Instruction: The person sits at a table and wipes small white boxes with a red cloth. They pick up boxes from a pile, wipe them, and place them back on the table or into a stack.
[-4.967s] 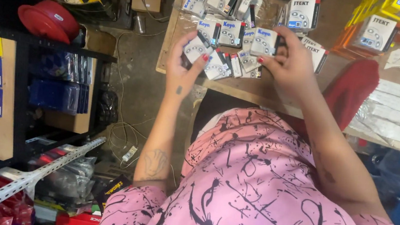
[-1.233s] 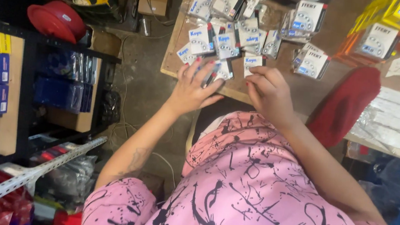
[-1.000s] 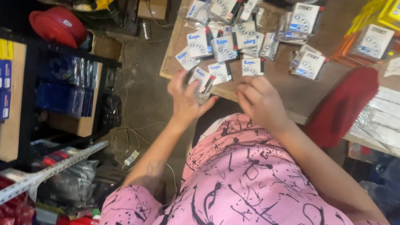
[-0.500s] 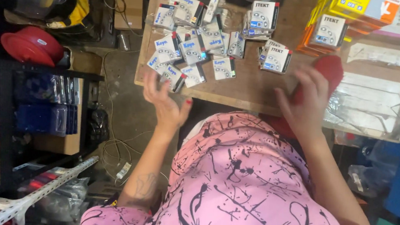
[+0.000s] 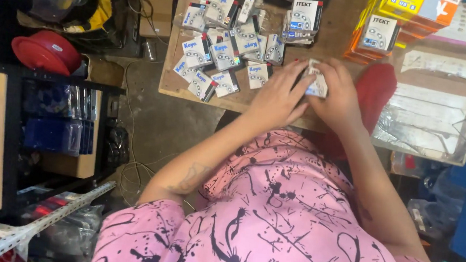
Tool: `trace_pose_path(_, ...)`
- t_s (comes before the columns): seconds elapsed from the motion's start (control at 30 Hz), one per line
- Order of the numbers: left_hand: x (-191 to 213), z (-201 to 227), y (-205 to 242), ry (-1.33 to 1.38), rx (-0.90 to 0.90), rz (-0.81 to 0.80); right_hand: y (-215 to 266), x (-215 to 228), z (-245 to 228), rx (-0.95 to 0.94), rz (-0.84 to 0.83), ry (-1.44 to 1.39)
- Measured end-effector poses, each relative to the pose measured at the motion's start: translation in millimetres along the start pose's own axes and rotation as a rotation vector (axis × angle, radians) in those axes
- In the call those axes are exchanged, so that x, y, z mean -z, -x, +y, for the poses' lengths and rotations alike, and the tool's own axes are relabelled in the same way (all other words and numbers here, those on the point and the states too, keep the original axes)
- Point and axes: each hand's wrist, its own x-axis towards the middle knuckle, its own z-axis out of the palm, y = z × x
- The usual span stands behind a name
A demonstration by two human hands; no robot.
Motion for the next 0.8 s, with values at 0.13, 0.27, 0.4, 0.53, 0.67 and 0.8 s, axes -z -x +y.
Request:
trace_pose_path(0.13, -38, -1, 1, 0.020, 0.012, -0.079, 14, 21, -3, -0.005, 0.017, 0.005)
trace_pose_path(0.27, -49, 15, -2, 0.179, 0.092, -0.005, 25, 42, -13, -0.108, -0.020, 0.028)
trace_pose_path(0.4, -58, 12, -18, 0.307, 0.137, 0.070, 50, 64, -15, -0.198, 0.018, 0.134)
trace_pose_path(0.53, -78, 3, -29, 0.251, 0.179, -0.069, 99, 69, 31, -0.241, 0.045, 0.191)
trace_pose_path(0.67, -83, 4, -35, 0.221, 0.220, -0.074, 102, 78, 36, -0.277, 0.132, 0.274)
trace_pose_path(0.8, -71, 6, -38, 0.153, 0.189, -0.031, 72, 67, 16, -0.257, 0.170, 0.234)
